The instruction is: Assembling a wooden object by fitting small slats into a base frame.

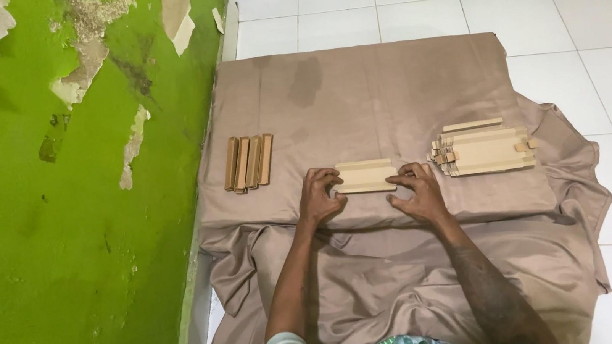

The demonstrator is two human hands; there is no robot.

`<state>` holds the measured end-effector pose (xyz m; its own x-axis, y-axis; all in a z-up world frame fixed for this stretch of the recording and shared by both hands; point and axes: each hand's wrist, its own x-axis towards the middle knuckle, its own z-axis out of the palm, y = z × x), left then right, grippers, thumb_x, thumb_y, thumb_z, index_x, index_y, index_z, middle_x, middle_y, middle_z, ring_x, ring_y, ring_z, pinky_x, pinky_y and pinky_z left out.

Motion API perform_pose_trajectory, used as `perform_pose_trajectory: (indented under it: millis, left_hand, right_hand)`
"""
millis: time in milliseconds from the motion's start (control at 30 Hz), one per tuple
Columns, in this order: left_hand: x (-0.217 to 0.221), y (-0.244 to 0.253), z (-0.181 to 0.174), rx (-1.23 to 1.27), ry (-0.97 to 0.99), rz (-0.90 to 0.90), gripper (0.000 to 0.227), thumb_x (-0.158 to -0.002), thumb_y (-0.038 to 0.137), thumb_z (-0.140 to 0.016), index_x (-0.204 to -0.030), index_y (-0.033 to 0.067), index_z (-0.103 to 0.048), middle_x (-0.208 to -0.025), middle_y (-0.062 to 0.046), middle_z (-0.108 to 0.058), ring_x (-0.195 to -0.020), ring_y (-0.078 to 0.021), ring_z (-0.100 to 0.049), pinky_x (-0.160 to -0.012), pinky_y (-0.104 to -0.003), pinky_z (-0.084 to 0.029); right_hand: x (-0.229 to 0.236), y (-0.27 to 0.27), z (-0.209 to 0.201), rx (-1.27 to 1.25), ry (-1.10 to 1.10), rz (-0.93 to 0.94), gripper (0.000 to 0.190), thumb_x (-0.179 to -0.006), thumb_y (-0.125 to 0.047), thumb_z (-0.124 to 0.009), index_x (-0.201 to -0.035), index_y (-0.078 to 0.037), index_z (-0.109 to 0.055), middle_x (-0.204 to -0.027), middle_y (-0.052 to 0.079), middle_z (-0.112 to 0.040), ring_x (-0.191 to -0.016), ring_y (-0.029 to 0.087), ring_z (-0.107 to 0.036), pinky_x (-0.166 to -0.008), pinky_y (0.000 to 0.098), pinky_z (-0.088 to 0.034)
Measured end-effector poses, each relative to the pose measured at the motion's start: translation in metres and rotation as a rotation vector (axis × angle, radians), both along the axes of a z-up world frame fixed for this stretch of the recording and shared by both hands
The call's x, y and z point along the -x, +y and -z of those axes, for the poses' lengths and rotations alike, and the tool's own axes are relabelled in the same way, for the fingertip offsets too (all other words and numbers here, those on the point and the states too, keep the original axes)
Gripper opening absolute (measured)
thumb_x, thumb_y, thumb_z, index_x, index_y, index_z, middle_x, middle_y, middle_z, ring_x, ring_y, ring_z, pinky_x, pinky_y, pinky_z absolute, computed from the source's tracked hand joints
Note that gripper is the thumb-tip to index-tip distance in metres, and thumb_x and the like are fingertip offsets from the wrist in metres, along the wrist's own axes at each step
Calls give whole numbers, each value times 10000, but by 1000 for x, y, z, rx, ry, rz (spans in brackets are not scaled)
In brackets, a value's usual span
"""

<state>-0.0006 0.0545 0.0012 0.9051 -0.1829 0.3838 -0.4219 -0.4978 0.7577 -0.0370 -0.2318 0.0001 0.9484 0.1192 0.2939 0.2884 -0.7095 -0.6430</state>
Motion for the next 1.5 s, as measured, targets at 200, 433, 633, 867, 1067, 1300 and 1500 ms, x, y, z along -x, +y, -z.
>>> perform_pose_trajectory:
  millis: [200,433,633,867,1067,1300,1500]
  left_hand:
    - [1,-4,-7,45,2,-73,101,-707,144,-798,-785,85,-777,-916,-76,-762,-949,-300,-677,-906,-425,-523]
    - [5,-4,-17,42,6,-59,96,-775,146,-775,-728,72,-736,-867,-68,-733,-920,-284,-657,-897,-426,-520]
    - [5,-7,-13,38,-13,-116,171,-749,197,-828,-732,78,-707,-814,-76,-680,-888,-282,-633,-869,-417,-512]
    - [7,-10,-8,-66,-30,-112,194,-760,239,-807,-865,111,-704,-868,-63,-598,-946,-297,-593,-900,-454,-484]
    - [12,-11,-13,-213,-66,-68,93,-876,243,-751,-922,163,-755,-983,-42,-593,-1056,-294,-563,-935,-449,-456]
    - [-3,-45,51,-689,-503,5,42,-897,226,-684,-914,193,-703,-902,-4,-634,-1018,-184,-603,-1102,-453,-390]
    - [6,-66,62,-800,-390,-33,63,-942,167,-667,-956,126,-713,-900,-43,-659,-925,-217,-672,-1042,-446,-430]
  right_hand:
    - [0,6,-12,-95,14,74,88,-905,-232,-809,-963,-166,-819,-1033,95,-695,-1081,327,-626,-983,461,-489]
    - [1,13,-21,-93,-13,92,129,-896,-258,-823,-871,-142,-771,-984,89,-683,-1055,329,-630,-964,466,-482]
    - [1,21,-21,-9,49,171,209,-878,-268,-795,-1032,-139,-738,-1017,109,-655,-1066,341,-612,-954,504,-465]
    - [3,13,-4,31,18,130,113,-947,-302,-763,-1030,-246,-815,-1034,67,-637,-1098,313,-592,-986,464,-462]
    - [3,19,-5,76,-56,129,150,-954,-263,-768,-1101,-245,-794,-1054,42,-643,-1101,290,-603,-955,458,-478]
    - [-3,26,0,494,-295,-25,151,-915,-150,-736,-1031,-241,-771,-1055,-14,-632,-1102,192,-581,-938,375,-448]
    - [-3,34,10,627,-252,-147,146,-968,-133,-623,-1076,-172,-714,-938,28,-648,-951,208,-618,-877,359,-476]
